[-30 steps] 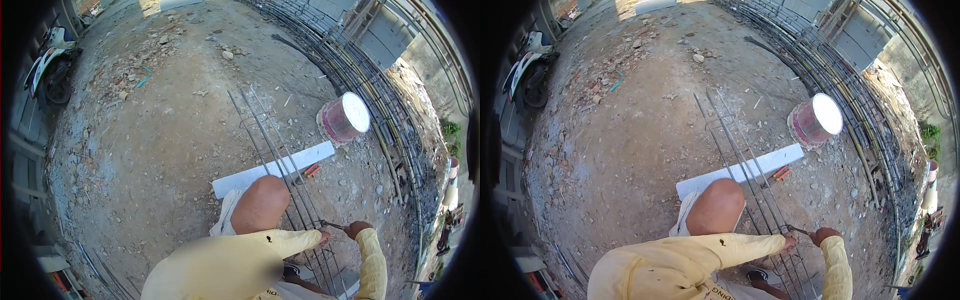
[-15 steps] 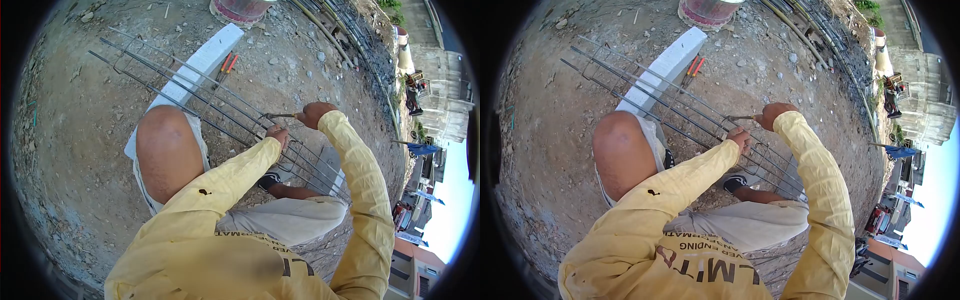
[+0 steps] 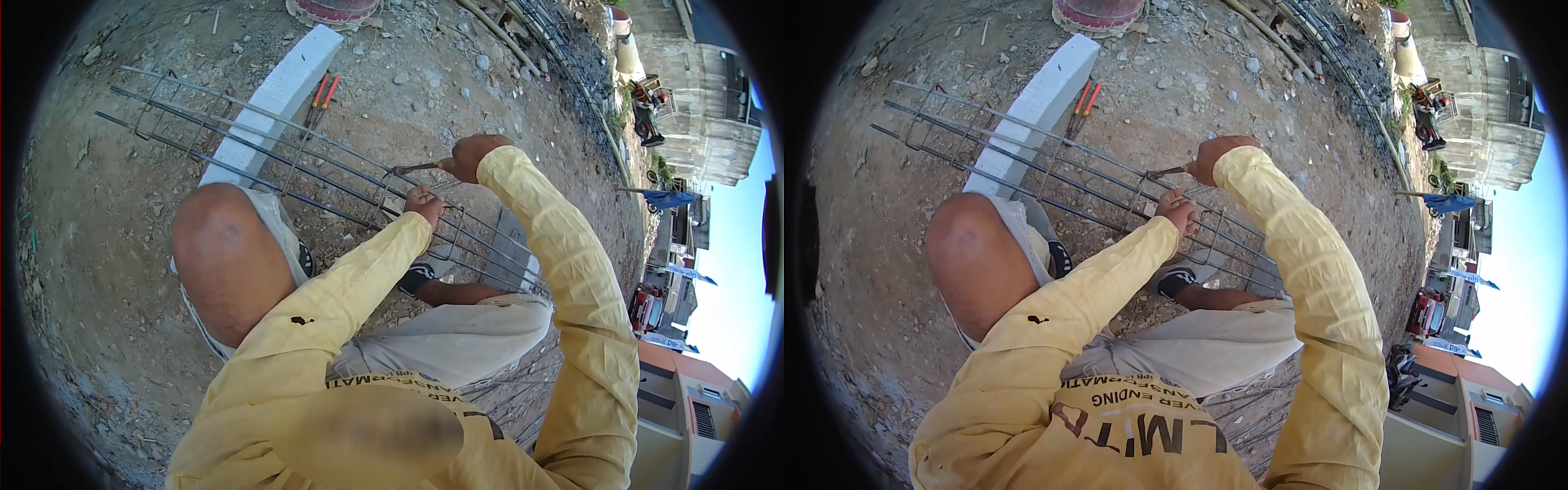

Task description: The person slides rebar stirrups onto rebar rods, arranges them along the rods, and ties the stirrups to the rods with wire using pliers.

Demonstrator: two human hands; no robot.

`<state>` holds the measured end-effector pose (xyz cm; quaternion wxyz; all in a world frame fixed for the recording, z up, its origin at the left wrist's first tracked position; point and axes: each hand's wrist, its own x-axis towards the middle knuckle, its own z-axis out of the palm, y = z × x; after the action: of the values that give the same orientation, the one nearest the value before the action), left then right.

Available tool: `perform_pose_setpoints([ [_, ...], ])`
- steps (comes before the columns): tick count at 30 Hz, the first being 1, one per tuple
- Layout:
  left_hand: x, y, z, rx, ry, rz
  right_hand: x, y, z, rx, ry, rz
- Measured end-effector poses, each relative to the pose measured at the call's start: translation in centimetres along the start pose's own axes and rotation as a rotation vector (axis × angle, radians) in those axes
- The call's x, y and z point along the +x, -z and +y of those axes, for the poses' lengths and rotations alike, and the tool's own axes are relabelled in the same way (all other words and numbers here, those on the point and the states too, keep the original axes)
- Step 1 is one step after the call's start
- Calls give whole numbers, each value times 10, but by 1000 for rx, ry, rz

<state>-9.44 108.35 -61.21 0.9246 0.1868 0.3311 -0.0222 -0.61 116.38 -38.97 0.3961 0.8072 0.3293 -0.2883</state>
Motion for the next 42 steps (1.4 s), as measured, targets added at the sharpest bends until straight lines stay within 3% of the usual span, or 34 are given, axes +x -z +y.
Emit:
perform_pose_setpoints([
  [2,9,0,-5,266,-96,-26,1,1,-1,-1,2,-11],
  [4,0,3,12,770,-132,23,-1,3,-3,-2,-5,-31],
  [6,-14,-5,39,1102,-75,29,-6,10,-6,-5,-16,-62],
  [9,-12,-10,59,1345,58,23,-7,11,-10,-29,-7,-39],
  [11,-3,-12,56,1512,20,69,-8,12,-12,-31,0,-20],
  [14,10,-9,52,1522,-73,116,-6,9,-12,-20,8,-4],
  [23,15,-7,63,1380,-46,-96,-8,12,-18,-27,16,18],
  [26,-5,-8,63,1148,-128,-50,-11,21,-23,-37,6,19],
  [32,-3,1,31,423,-265,-42,-6,28,-29,-82,18,-14],
  [36,-40,-11,48,-320,-30,-53,-1,23,-21,-96,8,-61],
  [42,-23,-2,24,-660,90,93,-10,4,-12,-135,30,-52],
])
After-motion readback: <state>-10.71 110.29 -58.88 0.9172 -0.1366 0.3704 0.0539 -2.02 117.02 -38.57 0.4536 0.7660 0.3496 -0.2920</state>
